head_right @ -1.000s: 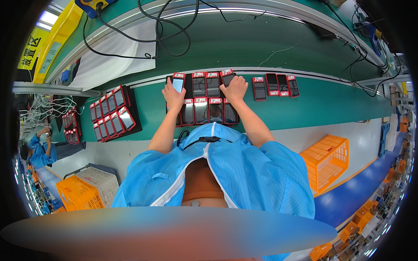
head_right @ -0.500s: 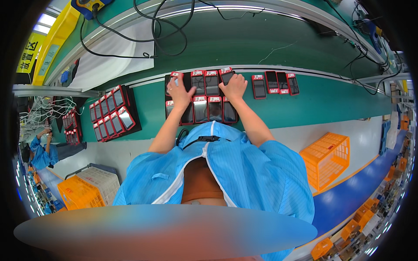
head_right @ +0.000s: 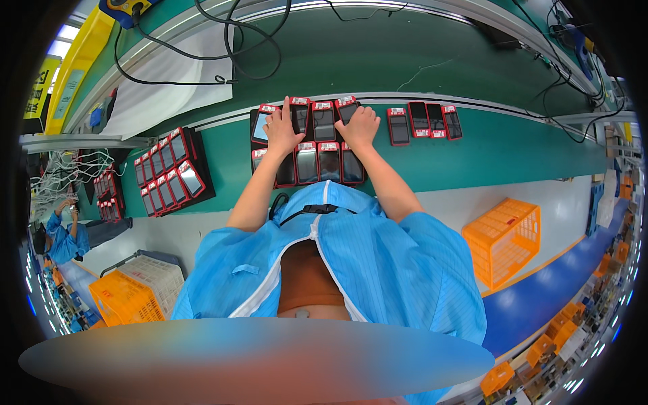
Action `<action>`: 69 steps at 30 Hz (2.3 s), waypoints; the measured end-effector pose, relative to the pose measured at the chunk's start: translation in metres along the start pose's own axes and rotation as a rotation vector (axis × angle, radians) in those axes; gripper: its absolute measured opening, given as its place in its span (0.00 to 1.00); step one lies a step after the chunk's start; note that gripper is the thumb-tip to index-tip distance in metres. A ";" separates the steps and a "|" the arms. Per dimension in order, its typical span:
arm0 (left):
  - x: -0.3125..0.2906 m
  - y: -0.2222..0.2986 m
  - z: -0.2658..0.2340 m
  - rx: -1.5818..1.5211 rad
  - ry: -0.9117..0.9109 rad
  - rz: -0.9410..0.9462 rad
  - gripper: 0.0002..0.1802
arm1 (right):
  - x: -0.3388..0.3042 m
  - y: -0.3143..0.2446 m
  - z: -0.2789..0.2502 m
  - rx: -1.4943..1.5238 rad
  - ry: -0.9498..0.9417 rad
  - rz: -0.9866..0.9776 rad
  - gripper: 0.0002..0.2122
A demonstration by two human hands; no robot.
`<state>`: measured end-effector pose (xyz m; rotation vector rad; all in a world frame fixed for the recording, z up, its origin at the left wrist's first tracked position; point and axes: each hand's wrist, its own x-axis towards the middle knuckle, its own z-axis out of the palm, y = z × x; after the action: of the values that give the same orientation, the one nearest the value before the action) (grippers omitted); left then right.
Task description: The person tests a series of handheld electronic devices by hand on a production line, checking their screens and functionality.
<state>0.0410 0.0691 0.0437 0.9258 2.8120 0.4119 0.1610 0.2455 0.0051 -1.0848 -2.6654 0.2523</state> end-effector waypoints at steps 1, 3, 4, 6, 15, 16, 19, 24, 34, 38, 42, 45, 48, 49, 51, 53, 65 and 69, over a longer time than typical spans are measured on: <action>0.001 -0.001 0.002 -0.021 -0.028 0.010 0.66 | 0.000 -0.001 0.000 0.000 -0.005 0.000 0.26; 0.001 0.002 0.011 -0.036 -0.053 -0.017 0.61 | 0.000 -0.001 -0.001 -0.003 0.003 -0.004 0.26; 0.002 0.002 0.017 -0.035 0.008 -0.002 0.60 | 0.000 -0.002 -0.002 -0.004 -0.003 -0.007 0.26; 0.002 0.005 0.023 -0.051 0.099 0.002 0.55 | 0.000 -0.002 -0.001 -0.012 0.028 -0.019 0.26; -0.002 0.009 0.036 -0.189 0.205 -0.101 0.51 | 0.000 -0.001 0.001 -0.086 0.012 -0.022 0.27; -0.002 0.009 0.036 -0.205 0.217 -0.094 0.50 | 0.000 -0.001 0.001 -0.085 0.010 -0.026 0.27; -0.002 0.010 0.036 -0.152 0.182 -0.077 0.50 | -0.001 -0.002 -0.001 -0.116 0.007 -0.023 0.27; -0.001 0.006 0.041 -0.156 0.265 -0.076 0.49 | -0.003 -0.005 -0.003 -0.086 -0.029 0.017 0.27; 0.000 0.006 0.041 -0.174 0.348 -0.083 0.46 | 0.003 -0.006 -0.002 -0.078 -0.038 0.009 0.27; -0.001 0.009 0.044 -0.191 0.346 -0.087 0.47 | 0.003 -0.004 -0.005 -0.060 -0.037 0.015 0.27; -0.002 0.008 0.046 -0.189 0.350 -0.100 0.47 | 0.002 -0.002 -0.003 -0.045 -0.018 -0.015 0.27; -0.003 0.007 0.046 -0.204 0.337 -0.116 0.47 | 0.002 -0.003 -0.001 -0.068 -0.010 -0.019 0.27; -0.003 0.006 0.046 -0.218 0.330 -0.130 0.47 | 0.002 -0.005 -0.002 -0.053 -0.019 -0.023 0.27; -0.003 0.006 0.045 -0.218 0.326 -0.132 0.47 | 0.002 -0.005 -0.002 -0.056 -0.019 -0.018 0.27; -0.003 0.008 0.045 -0.218 0.324 -0.133 0.47 | 0.002 -0.005 -0.004 -0.056 -0.019 -0.017 0.27; -0.003 0.007 0.046 -0.218 0.321 -0.136 0.47 | 0.001 -0.006 -0.006 -0.046 -0.036 -0.002 0.27; -0.001 0.005 0.051 -0.172 0.350 -0.119 0.46 | 0.002 -0.005 -0.002 -0.046 -0.013 0.032 0.27; -0.001 0.005 0.052 -0.177 0.350 -0.107 0.47 | 0.001 -0.003 0.000 -0.029 -0.009 0.021 0.27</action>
<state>0.0568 0.0833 -0.0043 0.7229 3.0466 0.8672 0.1582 0.2436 0.0059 -1.1236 -2.6752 0.2234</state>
